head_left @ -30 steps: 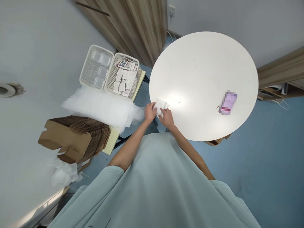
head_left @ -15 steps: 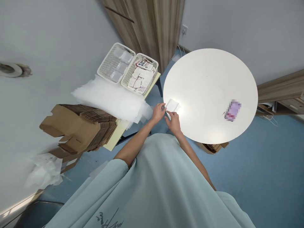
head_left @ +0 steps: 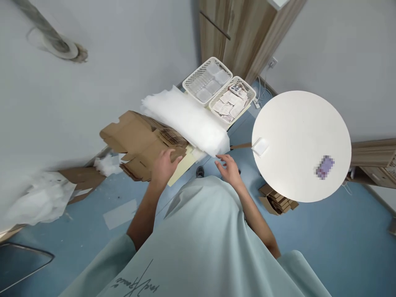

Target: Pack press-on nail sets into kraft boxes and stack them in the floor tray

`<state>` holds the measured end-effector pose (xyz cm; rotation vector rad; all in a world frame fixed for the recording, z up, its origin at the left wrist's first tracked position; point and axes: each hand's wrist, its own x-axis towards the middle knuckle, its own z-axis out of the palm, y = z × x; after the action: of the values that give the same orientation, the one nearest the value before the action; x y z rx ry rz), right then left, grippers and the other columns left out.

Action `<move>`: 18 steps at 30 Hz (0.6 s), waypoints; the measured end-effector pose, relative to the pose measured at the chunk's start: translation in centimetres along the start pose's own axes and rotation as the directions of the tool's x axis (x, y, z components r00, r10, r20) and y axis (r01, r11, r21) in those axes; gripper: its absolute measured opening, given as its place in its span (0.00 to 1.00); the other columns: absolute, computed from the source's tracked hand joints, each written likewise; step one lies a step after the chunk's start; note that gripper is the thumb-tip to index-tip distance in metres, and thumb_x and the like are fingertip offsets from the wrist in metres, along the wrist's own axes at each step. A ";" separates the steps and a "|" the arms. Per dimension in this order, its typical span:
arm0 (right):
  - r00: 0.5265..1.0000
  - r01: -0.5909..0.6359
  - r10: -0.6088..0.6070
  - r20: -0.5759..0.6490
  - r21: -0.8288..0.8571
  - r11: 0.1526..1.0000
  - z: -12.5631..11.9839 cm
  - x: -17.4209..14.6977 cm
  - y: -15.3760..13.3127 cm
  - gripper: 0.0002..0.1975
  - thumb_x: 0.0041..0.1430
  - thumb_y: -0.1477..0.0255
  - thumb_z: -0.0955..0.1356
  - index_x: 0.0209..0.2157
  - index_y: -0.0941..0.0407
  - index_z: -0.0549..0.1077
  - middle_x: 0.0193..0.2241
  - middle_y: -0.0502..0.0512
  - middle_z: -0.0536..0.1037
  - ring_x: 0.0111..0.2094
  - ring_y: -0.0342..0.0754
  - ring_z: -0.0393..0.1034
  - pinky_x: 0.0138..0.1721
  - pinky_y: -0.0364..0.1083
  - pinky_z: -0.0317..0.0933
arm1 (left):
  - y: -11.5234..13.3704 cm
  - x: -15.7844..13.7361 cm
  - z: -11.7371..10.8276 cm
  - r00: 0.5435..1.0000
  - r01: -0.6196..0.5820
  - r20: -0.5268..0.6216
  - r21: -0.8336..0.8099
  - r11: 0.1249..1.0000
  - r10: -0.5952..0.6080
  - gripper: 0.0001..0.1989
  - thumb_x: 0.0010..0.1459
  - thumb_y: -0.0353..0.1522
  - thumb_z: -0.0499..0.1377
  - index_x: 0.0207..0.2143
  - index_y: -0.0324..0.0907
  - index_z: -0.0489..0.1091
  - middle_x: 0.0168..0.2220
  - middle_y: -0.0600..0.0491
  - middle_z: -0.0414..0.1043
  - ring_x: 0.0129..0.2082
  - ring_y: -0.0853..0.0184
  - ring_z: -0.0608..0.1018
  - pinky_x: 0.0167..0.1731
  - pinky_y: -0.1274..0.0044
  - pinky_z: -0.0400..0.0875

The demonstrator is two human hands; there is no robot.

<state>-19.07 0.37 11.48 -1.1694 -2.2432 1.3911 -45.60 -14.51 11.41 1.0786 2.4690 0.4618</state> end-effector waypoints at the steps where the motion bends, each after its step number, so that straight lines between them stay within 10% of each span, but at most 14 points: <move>1: 1.000 0.006 -0.006 0.019 -0.003 1.000 1.0 0.2 -0.7 0.19 0.73 0.60 0.67 0.58 0.52 0.79 0.51 0.62 0.79 0.51 0.55 0.75 0.46 0.51 0.75 | -2.0 -0.3 -0.4 0.999 0.030 0.015 0.061 0.998 -0.031 0.23 0.67 0.44 0.62 0.57 0.40 0.76 0.55 0.39 0.78 0.55 0.45 0.80 0.56 0.59 0.75; 6: 0.992 0.042 -0.035 0.121 -0.052 0.998 4.9 1.3 -3.5 0.18 0.74 0.62 0.67 0.58 0.53 0.79 0.52 0.61 0.80 0.51 0.54 0.75 0.48 0.50 0.74 | -7.0 -0.9 0.8 0.997 -0.008 0.078 0.103 0.995 0.000 0.20 0.68 0.39 0.58 0.57 0.39 0.77 0.53 0.38 0.79 0.54 0.47 0.81 0.56 0.61 0.75; 18: 0.878 0.335 -0.168 0.447 -0.326 0.884 11.7 5.3 -8.7 0.18 0.75 0.71 0.67 0.62 0.54 0.76 0.62 0.62 0.78 0.62 0.57 0.70 0.66 0.56 0.63 | -7.3 1.3 1.4 0.990 -0.104 0.090 -0.017 0.994 0.105 0.16 0.69 0.34 0.54 0.44 0.45 0.83 0.44 0.40 0.84 0.45 0.48 0.85 0.46 0.64 0.75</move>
<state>-33.56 -5.04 11.79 -0.6679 -2.9560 1.1903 -50.21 -18.03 6.65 1.2017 2.3362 0.4489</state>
